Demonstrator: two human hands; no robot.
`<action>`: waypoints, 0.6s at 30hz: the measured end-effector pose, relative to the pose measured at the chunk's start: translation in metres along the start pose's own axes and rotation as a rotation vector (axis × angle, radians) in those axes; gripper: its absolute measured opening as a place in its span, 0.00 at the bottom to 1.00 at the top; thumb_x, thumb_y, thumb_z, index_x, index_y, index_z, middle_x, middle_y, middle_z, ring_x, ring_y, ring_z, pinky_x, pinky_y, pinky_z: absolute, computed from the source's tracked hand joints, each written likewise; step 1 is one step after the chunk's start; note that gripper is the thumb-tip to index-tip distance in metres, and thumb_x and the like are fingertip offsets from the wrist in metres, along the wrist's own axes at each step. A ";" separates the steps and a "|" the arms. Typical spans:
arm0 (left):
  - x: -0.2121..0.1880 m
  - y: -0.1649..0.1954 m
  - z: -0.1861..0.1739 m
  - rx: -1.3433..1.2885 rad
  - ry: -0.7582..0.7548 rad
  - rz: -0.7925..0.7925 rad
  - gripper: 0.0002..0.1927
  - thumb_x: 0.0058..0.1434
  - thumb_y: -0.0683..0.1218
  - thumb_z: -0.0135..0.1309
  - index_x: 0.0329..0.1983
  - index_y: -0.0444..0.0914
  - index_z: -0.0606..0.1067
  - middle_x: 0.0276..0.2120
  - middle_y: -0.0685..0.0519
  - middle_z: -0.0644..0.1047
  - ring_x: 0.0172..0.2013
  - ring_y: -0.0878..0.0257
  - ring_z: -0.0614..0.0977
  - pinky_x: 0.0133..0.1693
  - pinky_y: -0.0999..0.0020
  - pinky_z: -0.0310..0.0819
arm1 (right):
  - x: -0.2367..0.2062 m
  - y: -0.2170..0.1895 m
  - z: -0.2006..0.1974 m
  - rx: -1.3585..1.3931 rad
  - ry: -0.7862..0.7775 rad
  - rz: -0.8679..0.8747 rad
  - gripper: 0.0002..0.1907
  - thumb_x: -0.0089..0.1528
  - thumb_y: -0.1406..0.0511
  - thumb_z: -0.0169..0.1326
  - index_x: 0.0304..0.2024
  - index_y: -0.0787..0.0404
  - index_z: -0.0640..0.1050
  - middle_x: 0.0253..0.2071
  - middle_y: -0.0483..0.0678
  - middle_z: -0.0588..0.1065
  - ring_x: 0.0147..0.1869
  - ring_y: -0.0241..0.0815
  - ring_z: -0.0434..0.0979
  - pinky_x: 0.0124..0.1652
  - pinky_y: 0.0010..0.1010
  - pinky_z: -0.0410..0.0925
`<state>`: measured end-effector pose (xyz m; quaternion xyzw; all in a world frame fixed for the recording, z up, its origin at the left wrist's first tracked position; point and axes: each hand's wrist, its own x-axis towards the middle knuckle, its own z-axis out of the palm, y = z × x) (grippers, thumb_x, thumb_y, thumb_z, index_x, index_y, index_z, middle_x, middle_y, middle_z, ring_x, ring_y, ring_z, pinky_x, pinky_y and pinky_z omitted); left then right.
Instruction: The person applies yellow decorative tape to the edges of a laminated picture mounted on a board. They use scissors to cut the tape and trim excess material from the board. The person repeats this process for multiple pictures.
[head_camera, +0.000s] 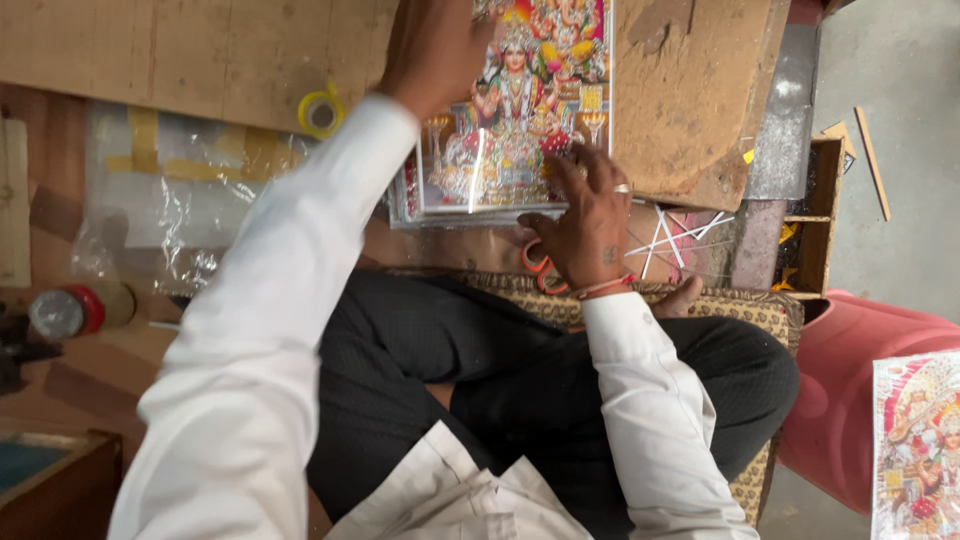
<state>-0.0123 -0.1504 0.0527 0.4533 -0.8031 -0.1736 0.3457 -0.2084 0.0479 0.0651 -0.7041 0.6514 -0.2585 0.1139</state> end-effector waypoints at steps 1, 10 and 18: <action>-0.028 0.009 -0.013 0.017 0.057 0.052 0.18 0.60 0.42 0.65 0.52 0.31 0.76 0.47 0.37 0.80 0.50 0.40 0.79 0.51 0.49 0.72 | 0.000 0.002 -0.002 -0.014 0.023 -0.017 0.42 0.41 0.63 0.76 0.58 0.61 0.78 0.64 0.58 0.69 0.68 0.63 0.65 0.62 0.51 0.62; -0.169 0.078 -0.030 -0.091 -0.014 -0.317 0.52 0.44 0.35 0.70 0.71 0.27 0.57 0.67 0.30 0.63 0.67 0.36 0.65 0.65 0.52 0.61 | -0.010 0.034 -0.013 -0.004 0.055 0.247 0.40 0.45 0.64 0.77 0.59 0.63 0.76 0.55 0.58 0.77 0.58 0.58 0.76 0.55 0.45 0.70; -0.165 0.057 -0.010 -0.089 -0.011 -0.387 0.34 0.50 0.35 0.67 0.62 0.30 0.69 0.61 0.38 0.72 0.60 0.39 0.75 0.59 0.54 0.70 | -0.008 0.058 0.008 0.172 0.179 0.235 0.28 0.49 0.69 0.71 0.52 0.64 0.80 0.48 0.54 0.81 0.48 0.46 0.83 0.48 0.35 0.74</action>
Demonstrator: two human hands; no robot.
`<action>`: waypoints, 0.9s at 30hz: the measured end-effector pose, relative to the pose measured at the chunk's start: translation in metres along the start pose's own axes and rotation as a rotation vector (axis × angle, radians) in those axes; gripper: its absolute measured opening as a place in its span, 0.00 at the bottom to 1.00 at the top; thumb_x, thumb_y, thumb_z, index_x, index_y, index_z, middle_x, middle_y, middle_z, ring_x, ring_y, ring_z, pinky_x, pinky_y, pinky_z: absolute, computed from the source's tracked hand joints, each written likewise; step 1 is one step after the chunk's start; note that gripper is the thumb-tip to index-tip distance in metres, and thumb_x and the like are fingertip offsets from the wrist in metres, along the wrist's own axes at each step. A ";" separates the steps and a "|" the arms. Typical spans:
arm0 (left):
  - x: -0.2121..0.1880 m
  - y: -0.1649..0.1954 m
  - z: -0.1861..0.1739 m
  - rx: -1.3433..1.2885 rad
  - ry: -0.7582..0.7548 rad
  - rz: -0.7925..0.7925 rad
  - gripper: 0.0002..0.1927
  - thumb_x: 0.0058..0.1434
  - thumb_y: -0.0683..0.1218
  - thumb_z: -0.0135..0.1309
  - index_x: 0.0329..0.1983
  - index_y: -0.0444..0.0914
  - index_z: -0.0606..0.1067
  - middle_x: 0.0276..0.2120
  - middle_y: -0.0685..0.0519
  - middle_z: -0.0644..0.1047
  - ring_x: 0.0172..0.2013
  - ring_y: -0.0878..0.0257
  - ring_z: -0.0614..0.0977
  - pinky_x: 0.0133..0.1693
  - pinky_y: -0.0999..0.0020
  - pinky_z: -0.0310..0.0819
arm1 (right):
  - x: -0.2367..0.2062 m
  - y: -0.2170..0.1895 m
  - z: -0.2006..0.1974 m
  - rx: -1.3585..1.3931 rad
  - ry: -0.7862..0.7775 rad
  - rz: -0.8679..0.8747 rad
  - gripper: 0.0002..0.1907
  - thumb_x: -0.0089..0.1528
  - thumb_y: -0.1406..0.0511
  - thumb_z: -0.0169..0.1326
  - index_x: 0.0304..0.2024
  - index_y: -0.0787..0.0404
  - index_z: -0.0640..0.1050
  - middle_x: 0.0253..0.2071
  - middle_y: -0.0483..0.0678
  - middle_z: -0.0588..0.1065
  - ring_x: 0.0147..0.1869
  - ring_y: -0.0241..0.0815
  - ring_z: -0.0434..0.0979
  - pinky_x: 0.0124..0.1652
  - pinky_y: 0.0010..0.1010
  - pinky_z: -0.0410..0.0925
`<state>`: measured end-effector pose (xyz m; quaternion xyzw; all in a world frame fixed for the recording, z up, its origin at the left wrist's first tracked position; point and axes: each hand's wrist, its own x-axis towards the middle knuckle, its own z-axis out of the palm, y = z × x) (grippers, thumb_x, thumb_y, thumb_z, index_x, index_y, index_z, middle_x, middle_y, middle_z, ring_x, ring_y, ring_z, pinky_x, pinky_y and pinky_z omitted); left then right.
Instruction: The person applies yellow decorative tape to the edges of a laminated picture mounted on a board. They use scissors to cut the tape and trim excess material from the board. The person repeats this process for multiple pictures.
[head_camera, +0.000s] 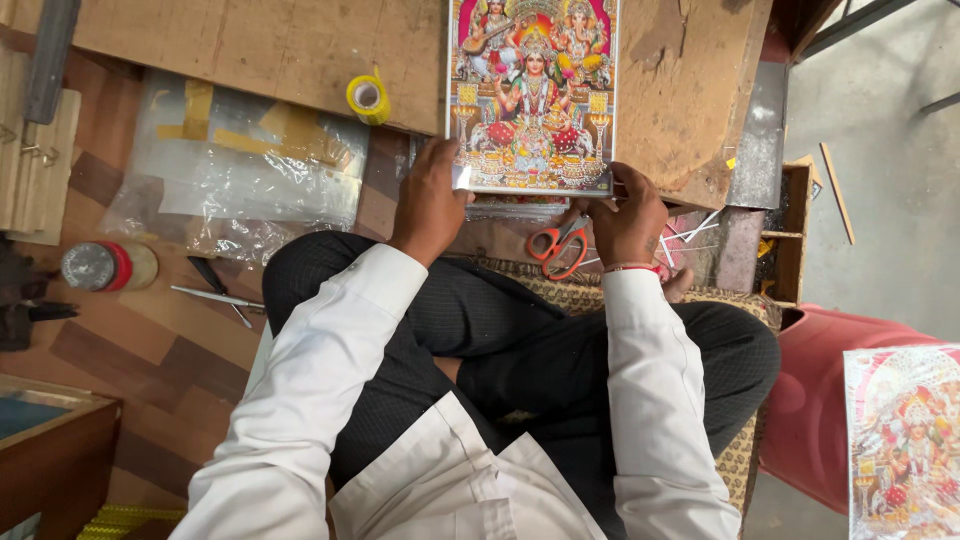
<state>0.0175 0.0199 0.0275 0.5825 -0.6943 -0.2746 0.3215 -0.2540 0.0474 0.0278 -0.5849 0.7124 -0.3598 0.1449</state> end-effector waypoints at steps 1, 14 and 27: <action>0.001 0.000 0.000 0.006 0.043 0.039 0.34 0.49 0.34 0.67 0.61 0.29 0.69 0.60 0.37 0.72 0.58 0.39 0.75 0.58 0.53 0.71 | 0.000 0.002 0.001 0.037 0.007 0.011 0.27 0.49 0.70 0.70 0.52 0.65 0.80 0.46 0.53 0.81 0.47 0.45 0.84 0.47 0.34 0.75; 0.005 0.002 -0.001 -0.001 0.067 0.013 0.42 0.47 0.34 0.68 0.66 0.28 0.66 0.59 0.35 0.73 0.59 0.41 0.75 0.59 0.55 0.70 | 0.002 -0.006 0.000 0.086 0.009 0.122 0.27 0.46 0.72 0.71 0.49 0.66 0.81 0.43 0.52 0.83 0.45 0.40 0.85 0.45 0.29 0.75; 0.005 0.001 -0.003 -0.059 0.212 -0.029 0.48 0.45 0.38 0.72 0.67 0.28 0.61 0.61 0.35 0.70 0.61 0.39 0.72 0.59 0.52 0.68 | 0.002 0.016 0.005 0.259 0.084 0.037 0.31 0.51 0.74 0.68 0.57 0.70 0.74 0.47 0.54 0.80 0.47 0.42 0.82 0.45 0.31 0.75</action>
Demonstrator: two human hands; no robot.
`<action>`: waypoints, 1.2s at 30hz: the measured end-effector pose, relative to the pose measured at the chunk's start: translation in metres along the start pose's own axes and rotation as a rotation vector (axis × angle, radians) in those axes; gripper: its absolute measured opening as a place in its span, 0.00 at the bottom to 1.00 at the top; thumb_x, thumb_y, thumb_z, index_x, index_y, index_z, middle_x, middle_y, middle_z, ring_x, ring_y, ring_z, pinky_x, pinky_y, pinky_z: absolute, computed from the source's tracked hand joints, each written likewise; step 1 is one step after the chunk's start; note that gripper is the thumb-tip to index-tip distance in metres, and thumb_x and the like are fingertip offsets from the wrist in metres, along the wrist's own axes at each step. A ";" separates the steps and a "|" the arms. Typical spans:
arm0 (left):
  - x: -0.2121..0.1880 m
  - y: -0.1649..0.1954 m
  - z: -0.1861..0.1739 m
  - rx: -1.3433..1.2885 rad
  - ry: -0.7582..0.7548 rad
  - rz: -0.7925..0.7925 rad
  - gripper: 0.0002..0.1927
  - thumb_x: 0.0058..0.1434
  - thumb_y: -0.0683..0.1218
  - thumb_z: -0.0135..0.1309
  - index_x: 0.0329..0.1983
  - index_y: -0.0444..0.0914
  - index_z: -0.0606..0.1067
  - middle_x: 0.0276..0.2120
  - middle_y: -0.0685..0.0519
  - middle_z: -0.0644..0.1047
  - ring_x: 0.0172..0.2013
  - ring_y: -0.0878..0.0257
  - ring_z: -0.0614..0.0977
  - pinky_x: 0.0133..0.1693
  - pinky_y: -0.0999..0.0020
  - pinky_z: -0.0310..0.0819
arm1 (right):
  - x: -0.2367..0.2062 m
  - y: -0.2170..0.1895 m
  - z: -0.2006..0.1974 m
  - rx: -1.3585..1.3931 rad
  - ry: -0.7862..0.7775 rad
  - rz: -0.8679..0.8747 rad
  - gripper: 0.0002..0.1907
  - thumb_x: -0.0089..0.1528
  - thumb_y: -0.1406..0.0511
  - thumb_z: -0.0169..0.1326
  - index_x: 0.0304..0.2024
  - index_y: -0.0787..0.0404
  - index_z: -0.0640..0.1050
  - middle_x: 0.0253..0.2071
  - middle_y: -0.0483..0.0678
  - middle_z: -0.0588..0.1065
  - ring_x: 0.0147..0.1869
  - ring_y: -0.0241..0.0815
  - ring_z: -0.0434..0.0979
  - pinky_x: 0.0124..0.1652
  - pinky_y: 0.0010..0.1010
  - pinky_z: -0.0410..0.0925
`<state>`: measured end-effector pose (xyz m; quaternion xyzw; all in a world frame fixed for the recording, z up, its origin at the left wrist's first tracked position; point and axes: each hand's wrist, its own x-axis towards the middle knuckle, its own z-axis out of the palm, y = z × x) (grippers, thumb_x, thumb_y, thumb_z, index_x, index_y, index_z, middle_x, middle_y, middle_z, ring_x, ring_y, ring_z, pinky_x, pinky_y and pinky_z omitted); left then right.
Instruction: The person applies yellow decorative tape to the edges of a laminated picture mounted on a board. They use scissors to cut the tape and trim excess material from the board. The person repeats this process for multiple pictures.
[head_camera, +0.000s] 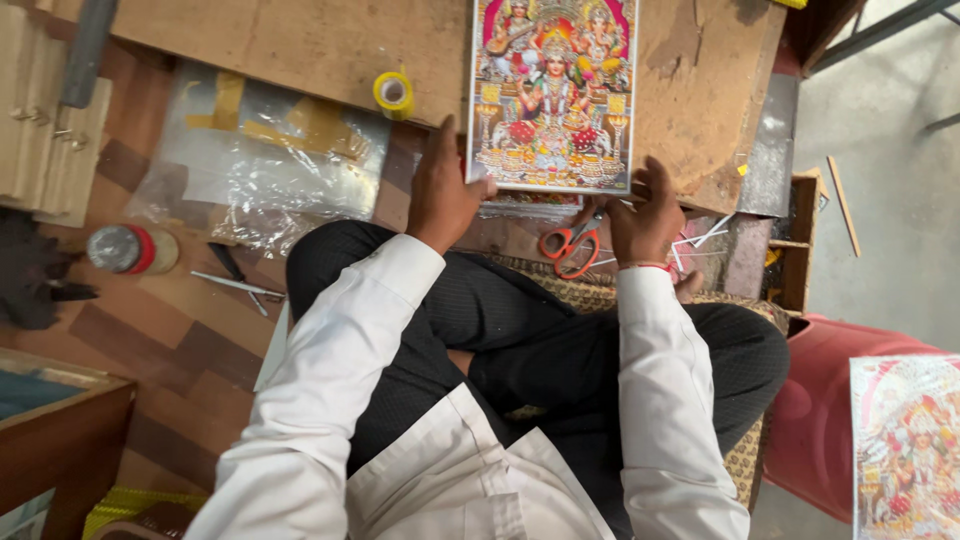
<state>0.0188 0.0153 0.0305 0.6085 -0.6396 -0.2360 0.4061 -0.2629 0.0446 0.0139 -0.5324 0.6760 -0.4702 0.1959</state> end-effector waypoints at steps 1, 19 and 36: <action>0.002 -0.003 -0.007 0.035 0.117 0.032 0.44 0.47 0.38 0.73 0.66 0.30 0.64 0.61 0.36 0.70 0.62 0.40 0.72 0.61 0.53 0.68 | -0.003 0.002 -0.002 0.038 0.036 -0.013 0.30 0.53 0.74 0.68 0.57 0.71 0.74 0.49 0.55 0.79 0.47 0.43 0.81 0.45 0.31 0.75; 0.035 -0.040 -0.018 -0.245 0.074 -0.016 0.14 0.58 0.37 0.66 0.46 0.33 0.79 0.46 0.47 0.79 0.45 0.54 0.82 0.49 0.59 0.78 | -0.112 -0.019 0.014 0.391 -0.167 0.358 0.09 0.58 0.76 0.57 0.40 0.74 0.83 0.30 0.53 0.80 0.33 0.39 0.78 0.35 0.28 0.70; -0.066 -0.003 0.020 -0.772 -0.660 -0.140 0.17 0.58 0.35 0.62 0.50 0.30 0.75 0.44 0.52 0.78 0.45 0.65 0.82 0.46 0.69 0.81 | -0.088 -0.042 -0.001 0.905 -0.302 0.421 0.19 0.66 0.64 0.56 0.55 0.70 0.78 0.50 0.52 0.81 0.49 0.39 0.82 0.48 0.28 0.74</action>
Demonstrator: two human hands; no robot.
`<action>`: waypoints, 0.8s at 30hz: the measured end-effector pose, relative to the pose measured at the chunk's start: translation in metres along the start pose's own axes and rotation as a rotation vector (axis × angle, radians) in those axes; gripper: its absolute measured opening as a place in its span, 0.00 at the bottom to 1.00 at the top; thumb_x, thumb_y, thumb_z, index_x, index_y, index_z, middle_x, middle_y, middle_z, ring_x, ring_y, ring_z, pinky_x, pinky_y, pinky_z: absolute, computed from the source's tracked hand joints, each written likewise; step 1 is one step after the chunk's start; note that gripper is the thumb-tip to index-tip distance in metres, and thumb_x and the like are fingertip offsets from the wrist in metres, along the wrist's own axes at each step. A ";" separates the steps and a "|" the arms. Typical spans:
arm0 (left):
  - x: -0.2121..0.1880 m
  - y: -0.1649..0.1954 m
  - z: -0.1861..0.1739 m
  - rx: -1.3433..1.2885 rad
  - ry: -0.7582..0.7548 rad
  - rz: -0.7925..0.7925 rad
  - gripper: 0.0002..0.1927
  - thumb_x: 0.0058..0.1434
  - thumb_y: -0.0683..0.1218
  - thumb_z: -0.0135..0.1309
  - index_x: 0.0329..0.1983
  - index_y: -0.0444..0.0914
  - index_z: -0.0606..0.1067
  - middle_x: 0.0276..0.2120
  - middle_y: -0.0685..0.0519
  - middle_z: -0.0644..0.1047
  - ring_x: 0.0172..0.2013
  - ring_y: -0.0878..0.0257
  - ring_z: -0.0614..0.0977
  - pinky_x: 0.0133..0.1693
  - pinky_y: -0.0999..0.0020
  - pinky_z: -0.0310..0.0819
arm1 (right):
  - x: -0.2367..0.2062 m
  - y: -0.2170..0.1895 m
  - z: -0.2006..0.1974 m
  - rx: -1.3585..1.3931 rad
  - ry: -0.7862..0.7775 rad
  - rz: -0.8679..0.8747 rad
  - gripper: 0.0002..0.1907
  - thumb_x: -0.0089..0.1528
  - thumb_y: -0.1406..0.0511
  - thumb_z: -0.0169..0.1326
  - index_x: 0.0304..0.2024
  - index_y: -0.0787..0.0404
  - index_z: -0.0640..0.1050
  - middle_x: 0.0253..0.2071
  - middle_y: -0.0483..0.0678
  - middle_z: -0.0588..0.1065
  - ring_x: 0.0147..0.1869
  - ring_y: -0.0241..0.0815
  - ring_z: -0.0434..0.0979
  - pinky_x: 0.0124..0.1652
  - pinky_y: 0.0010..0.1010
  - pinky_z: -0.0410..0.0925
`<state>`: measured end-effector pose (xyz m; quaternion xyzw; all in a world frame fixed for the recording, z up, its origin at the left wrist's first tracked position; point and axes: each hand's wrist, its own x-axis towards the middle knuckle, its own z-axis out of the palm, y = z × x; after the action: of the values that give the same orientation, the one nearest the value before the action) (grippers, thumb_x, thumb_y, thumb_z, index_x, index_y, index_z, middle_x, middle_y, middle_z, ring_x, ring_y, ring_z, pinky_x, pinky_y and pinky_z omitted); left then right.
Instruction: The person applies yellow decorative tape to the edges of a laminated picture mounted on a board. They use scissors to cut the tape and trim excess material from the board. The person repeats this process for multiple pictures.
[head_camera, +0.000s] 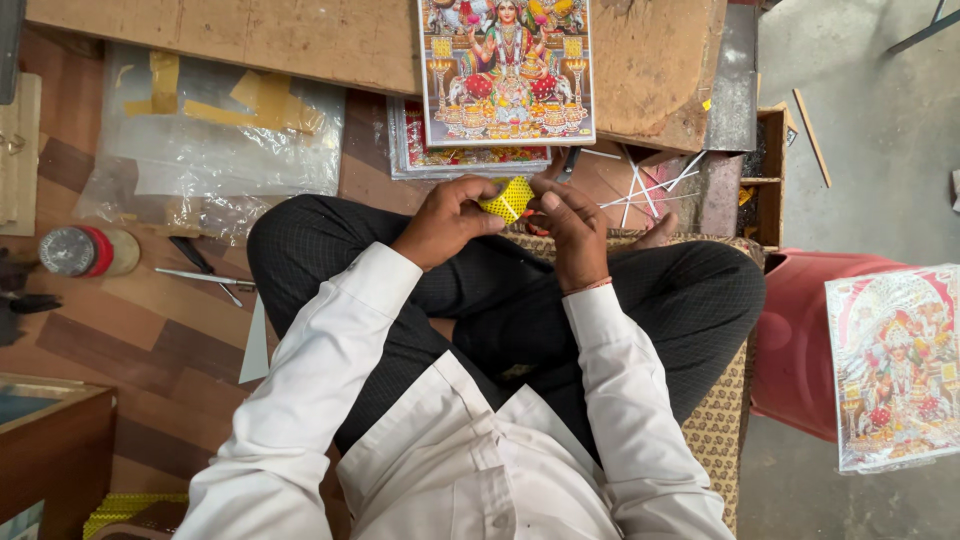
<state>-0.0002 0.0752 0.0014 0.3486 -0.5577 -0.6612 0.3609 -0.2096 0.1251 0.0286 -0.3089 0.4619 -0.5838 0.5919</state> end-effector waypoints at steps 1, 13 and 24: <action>0.000 -0.001 0.000 -0.007 0.000 -0.013 0.17 0.58 0.36 0.63 0.51 0.30 0.75 0.44 0.53 0.79 0.45 0.65 0.82 0.46 0.70 0.81 | 0.001 0.000 0.000 0.018 -0.014 0.003 0.19 0.65 0.65 0.56 0.55 0.70 0.78 0.50 0.52 0.81 0.49 0.39 0.82 0.48 0.29 0.74; 0.002 0.025 0.006 0.439 0.063 0.028 0.21 0.54 0.53 0.68 0.38 0.31 0.78 0.32 0.47 0.81 0.35 0.58 0.82 0.38 0.62 0.75 | 0.011 0.014 -0.001 -0.124 -0.006 0.035 0.04 0.64 0.71 0.62 0.40 0.68 0.81 0.32 0.48 0.80 0.32 0.31 0.75 0.34 0.22 0.68; 0.008 0.042 -0.057 0.914 0.139 0.105 0.22 0.51 0.56 0.69 0.33 0.32 0.82 0.32 0.37 0.79 0.35 0.43 0.82 0.38 0.52 0.75 | 0.056 0.040 -0.032 -0.113 0.517 -0.176 0.05 0.62 0.71 0.64 0.35 0.68 0.81 0.31 0.47 0.79 0.32 0.35 0.77 0.34 0.24 0.72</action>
<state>0.0484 0.0356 0.0344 0.4866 -0.7833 -0.3035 0.2400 -0.2289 0.0814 -0.0300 -0.2213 0.6009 -0.6656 0.3834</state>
